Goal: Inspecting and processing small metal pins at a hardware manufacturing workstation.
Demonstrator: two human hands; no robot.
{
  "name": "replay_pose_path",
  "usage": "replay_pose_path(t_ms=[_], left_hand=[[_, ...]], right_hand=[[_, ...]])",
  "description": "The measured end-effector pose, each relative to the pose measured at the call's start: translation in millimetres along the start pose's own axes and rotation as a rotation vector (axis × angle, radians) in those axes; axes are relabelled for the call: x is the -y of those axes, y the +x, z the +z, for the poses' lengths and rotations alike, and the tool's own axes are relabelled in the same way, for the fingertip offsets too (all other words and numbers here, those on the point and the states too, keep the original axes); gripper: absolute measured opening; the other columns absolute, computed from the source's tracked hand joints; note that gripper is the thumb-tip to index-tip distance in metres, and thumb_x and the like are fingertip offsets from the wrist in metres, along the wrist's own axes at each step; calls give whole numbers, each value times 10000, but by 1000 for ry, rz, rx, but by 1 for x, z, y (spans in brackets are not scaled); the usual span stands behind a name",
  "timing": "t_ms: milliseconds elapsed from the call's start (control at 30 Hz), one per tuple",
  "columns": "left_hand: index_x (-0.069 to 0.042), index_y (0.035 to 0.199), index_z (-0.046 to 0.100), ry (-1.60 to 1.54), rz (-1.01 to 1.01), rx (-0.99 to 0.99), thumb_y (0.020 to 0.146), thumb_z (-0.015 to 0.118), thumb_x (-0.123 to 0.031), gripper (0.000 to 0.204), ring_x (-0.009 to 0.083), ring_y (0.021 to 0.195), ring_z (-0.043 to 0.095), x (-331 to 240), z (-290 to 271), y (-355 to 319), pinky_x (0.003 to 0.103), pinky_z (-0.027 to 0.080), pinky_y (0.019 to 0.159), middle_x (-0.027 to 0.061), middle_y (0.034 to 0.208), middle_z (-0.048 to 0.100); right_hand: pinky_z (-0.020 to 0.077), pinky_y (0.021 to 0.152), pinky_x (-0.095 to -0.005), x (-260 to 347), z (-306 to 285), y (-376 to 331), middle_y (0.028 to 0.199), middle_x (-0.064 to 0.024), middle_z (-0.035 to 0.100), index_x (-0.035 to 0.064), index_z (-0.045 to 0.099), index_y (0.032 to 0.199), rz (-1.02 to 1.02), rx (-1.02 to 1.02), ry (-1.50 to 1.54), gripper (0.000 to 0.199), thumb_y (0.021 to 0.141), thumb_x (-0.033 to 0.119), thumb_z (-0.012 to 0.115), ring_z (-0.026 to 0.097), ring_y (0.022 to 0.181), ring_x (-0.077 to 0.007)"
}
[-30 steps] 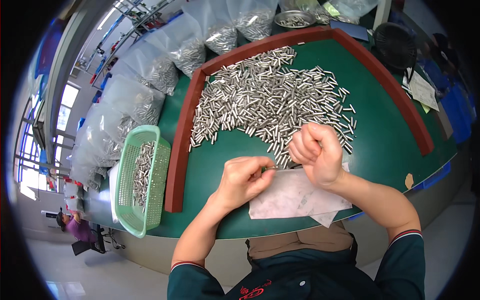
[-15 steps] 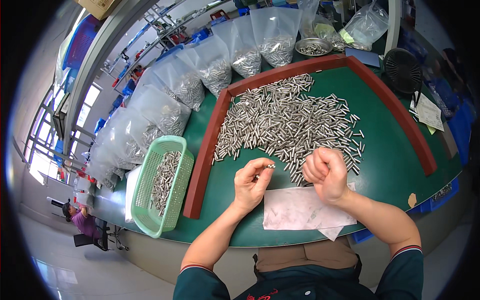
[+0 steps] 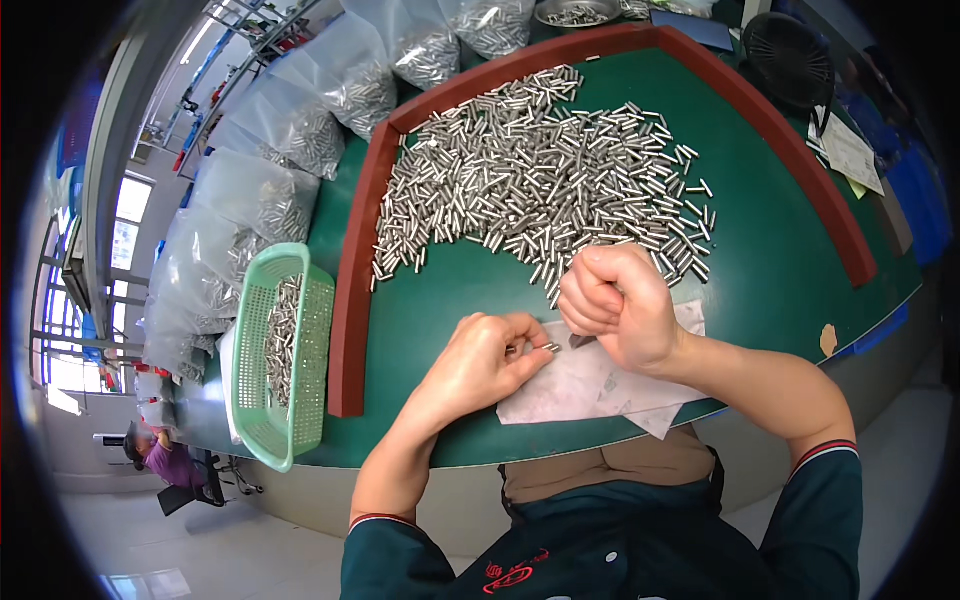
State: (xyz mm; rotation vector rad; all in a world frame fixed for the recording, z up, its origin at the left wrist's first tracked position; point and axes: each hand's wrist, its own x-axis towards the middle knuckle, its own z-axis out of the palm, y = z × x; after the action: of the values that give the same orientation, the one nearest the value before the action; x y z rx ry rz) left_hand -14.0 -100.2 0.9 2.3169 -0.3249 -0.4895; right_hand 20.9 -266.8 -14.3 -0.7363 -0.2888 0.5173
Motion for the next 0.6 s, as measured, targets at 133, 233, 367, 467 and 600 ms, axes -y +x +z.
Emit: replay_pose_path(t_ms=[133, 233, 367, 467, 600], left_hand=[[9, 733, 578, 36, -5, -50, 689, 648, -75, 118, 82, 412, 347, 1, 4, 0, 257, 300, 398, 11, 452, 403], [7, 732, 572, 72, -21, -47, 685, 645, -95, 134, 162, 408, 402, -4, 4, -1, 299, 329, 416, 64, 461, 429], [6, 730, 568, 95, -25, -44, 682, 639, -106, 141, 236, 403, 453, -5, 5, -2, 335, 357, 433, 110, 465, 456], [6, 730, 568, 88, -29, -41, 683, 640, -101, 138, 238, 405, 456, -6, 5, -2, 331, 358, 431, 112, 462, 454], [9, 723, 560, 56, -4, -65, 684, 656, -70, 130, 103, 397, 337, -3, 6, -2, 270, 293, 392, 33, 442, 381]], right_hand=[[165, 384, -246, -9, 0, -3, 409, 8, 253, 104, 262, 458, -31, -18, 0, 390, 829, 180, 354, 198, 379, -83], [170, 386, -244, -12, 0, -6, 413, 15, 254, 101, 264, 458, -39, -18, -15, 393, 830, 180, 363, 210, 384, -82], [169, 389, -243, -15, 0, -7, 419, 20, 252, 100, 262, 460, -57, -13, -33, 397, 830, 190, 372, 207, 392, -80], [169, 391, -243, -14, 0, -7, 421, 19, 253, 101, 260, 460, -55, -2, -28, 399, 830, 195, 374, 203, 395, -80], [167, 392, -245, -14, 1, -6, 422, 18, 254, 99, 260, 458, -54, 9, -27, 401, 830, 198, 373, 201, 396, -80]])
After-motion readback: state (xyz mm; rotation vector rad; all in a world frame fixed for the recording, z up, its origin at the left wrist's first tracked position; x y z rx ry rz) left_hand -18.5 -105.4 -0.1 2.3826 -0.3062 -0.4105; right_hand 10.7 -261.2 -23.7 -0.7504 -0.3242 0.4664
